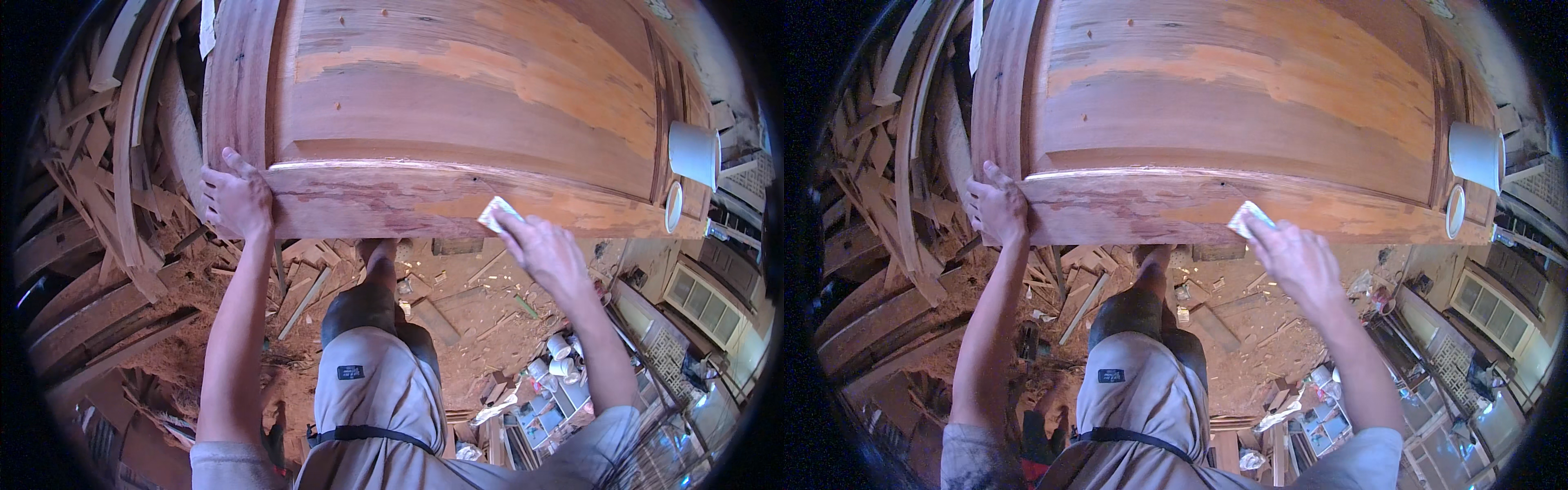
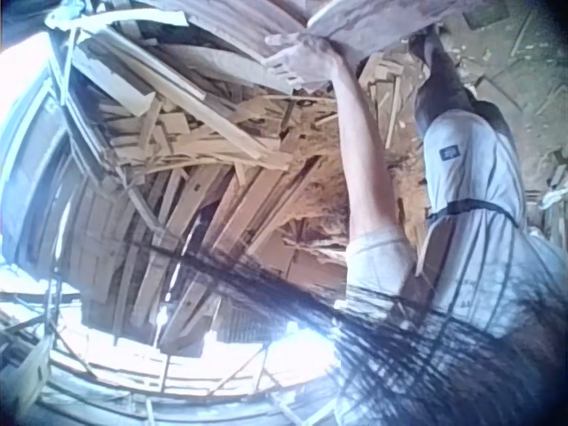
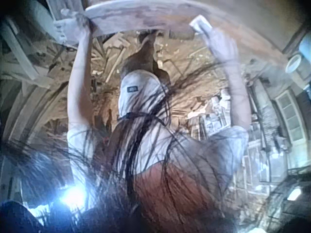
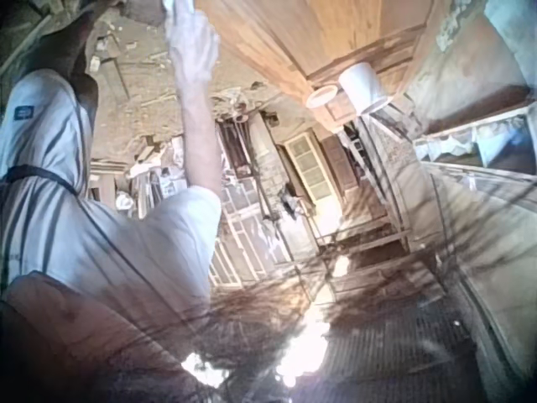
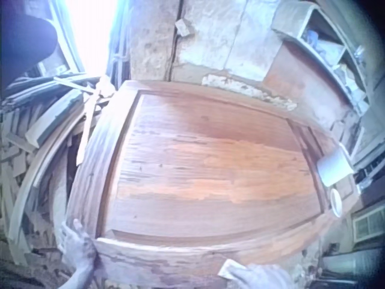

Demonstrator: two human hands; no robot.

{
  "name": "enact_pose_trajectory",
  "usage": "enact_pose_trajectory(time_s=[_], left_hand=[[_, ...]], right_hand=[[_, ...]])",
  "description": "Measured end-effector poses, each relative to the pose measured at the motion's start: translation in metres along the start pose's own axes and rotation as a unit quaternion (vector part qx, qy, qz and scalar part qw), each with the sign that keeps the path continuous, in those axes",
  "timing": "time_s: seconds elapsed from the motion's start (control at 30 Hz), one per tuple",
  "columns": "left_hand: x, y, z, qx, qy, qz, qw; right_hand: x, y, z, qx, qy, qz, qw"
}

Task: The person applies wood putty to a wooden door using a putty knife and their finger, spreading it over imperfections and into seams before wiping excess with a cloth.

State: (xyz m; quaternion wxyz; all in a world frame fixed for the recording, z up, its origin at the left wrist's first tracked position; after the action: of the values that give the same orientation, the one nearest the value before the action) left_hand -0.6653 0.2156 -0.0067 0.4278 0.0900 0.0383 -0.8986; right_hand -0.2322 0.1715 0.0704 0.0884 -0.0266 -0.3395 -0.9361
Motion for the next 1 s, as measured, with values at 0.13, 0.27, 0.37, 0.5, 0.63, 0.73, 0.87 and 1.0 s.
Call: enact_pose_trajectory(time_s=[0.13, 0.27, 0.37, 0.5, 0.63, 0.73, 0.87, 1.0], left_hand=[[-0.001, 0.0, 0.005, -0.008, -0.007, -0.003, 1.0], [-0.003, 0.0, 0.004, -0.022, -0.008, -0.005, 1.0], [0.0, 0.001, -0.002, 0.013, -0.005, 0.016, 1.0], [0.001, -0.001, 0.004, 0.002, 0.0, 0.011, 1.0], [-0.003, 0.001, 0.005, -0.006, -0.012, -0.002, 1.0], [-0.007, 0.003, 0.006, -0.007, -0.007, -0.005, 1.0], [-0.003, 0.002, 0.006, -0.01, -0.006, -0.005, 1.0], [-0.007, 0.001, 0.007, -0.001, -0.022, 0.0, 1.0]], right_hand=[[-0.031, 0.009, 0.015, 0.094, 0.059, -0.036, 0.993], [-0.04, 0.037, -0.001, -0.048, -0.232, -0.077, 0.968], [-0.005, 0.04, -0.02, -0.171, -0.433, -0.146, 0.873], [0.041, 0.012, -0.038, -0.279, -0.387, -0.141, 0.868], [0.057, -0.007, -0.032, -0.357, -0.312, -0.138, 0.87], [0.055, -0.014, -0.039, -0.317, -0.348, -0.178, 0.864], [0.057, 0.003, -0.048, -0.247, -0.309, -0.216, 0.893], [0.047, 0.025, -0.02, -0.221, -0.267, -0.117, 0.931]])
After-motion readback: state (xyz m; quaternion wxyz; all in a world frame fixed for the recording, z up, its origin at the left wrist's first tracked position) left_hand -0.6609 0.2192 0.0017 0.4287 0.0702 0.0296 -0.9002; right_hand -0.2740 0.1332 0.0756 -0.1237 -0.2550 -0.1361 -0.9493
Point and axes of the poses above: each hand's wrist, its own y-axis away from the middle knuckle, its own z-axis out of the back of the hand, x = y × z, the point moved 8 cm from there along -y, towards the middle knuckle, and after that the axes turned 1 degree about -x, right-handed, at the moved point
